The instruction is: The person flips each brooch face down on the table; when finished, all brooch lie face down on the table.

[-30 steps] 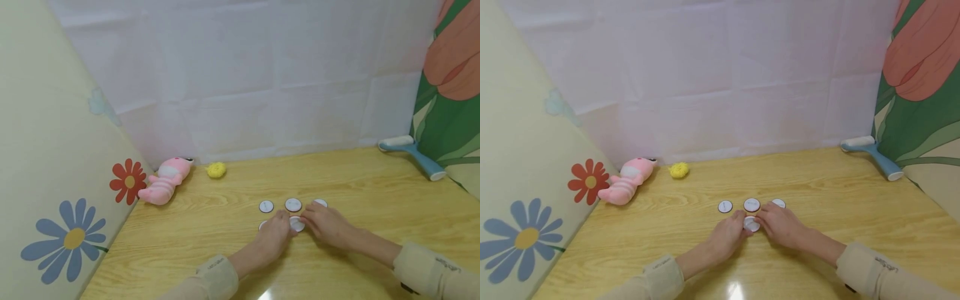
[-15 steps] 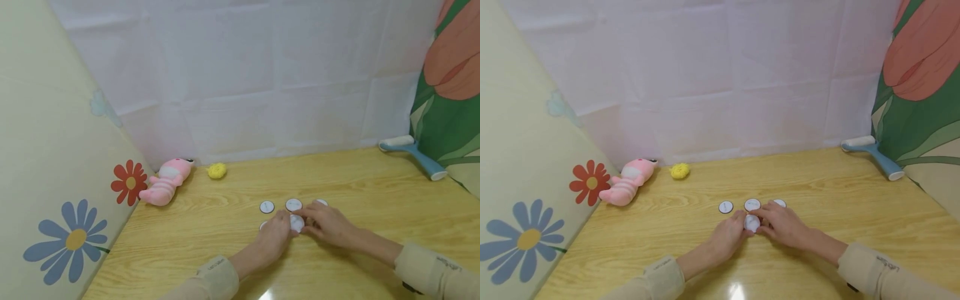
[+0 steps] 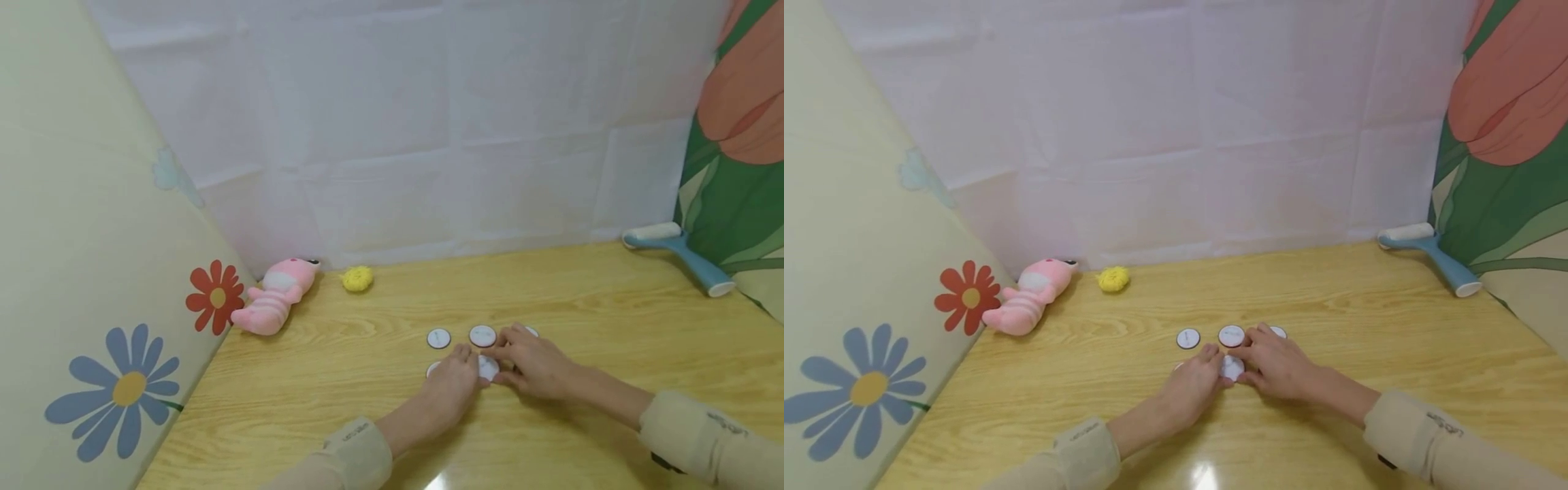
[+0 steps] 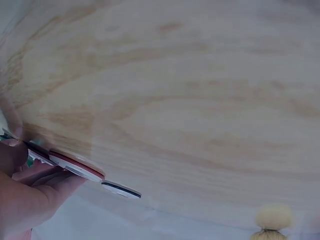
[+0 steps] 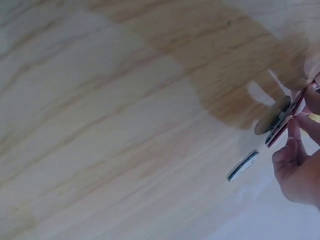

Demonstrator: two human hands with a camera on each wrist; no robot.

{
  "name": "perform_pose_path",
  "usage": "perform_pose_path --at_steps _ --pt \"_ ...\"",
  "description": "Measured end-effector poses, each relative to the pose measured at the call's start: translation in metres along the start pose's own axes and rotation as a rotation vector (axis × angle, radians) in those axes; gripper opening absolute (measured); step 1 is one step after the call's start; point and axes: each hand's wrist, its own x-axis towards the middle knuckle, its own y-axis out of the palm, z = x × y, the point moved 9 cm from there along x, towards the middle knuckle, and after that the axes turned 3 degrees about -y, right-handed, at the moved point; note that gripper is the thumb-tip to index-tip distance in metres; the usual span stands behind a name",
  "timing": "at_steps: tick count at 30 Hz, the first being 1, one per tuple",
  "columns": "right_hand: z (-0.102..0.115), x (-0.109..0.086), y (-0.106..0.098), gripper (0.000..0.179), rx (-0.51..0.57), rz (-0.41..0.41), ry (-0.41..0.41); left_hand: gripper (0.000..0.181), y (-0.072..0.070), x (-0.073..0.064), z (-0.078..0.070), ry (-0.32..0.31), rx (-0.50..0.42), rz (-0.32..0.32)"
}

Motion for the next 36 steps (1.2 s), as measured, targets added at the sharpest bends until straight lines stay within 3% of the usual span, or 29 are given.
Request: perform_pose_path --at_steps 8,17,25,31,36 --pt "-0.007 -0.01 -0.02 0.032 0.031 -0.066 0.004 0.05 -0.008 0.003 -0.002 0.005 -0.081 -0.018" --pt "-0.023 -0.032 -0.039 0.049 -0.052 -0.019 0.027 0.054 -0.012 0.019 -0.03 0.054 -0.032 0.003" --pt "-0.033 -0.046 -0.035 0.057 -0.062 0.026 0.076 0.037 -0.009 0.031 -0.04 0.034 -0.095 0.053" --pt "-0.035 -0.05 -0.033 0.049 -0.08 0.031 0.088 0.034 0.002 0.033 -0.044 0.011 -0.049 0.108" --pt "-0.034 -0.049 -0.03 0.044 -0.073 0.025 0.079 0.036 0.006 0.032 -0.047 0.017 0.019 0.093"
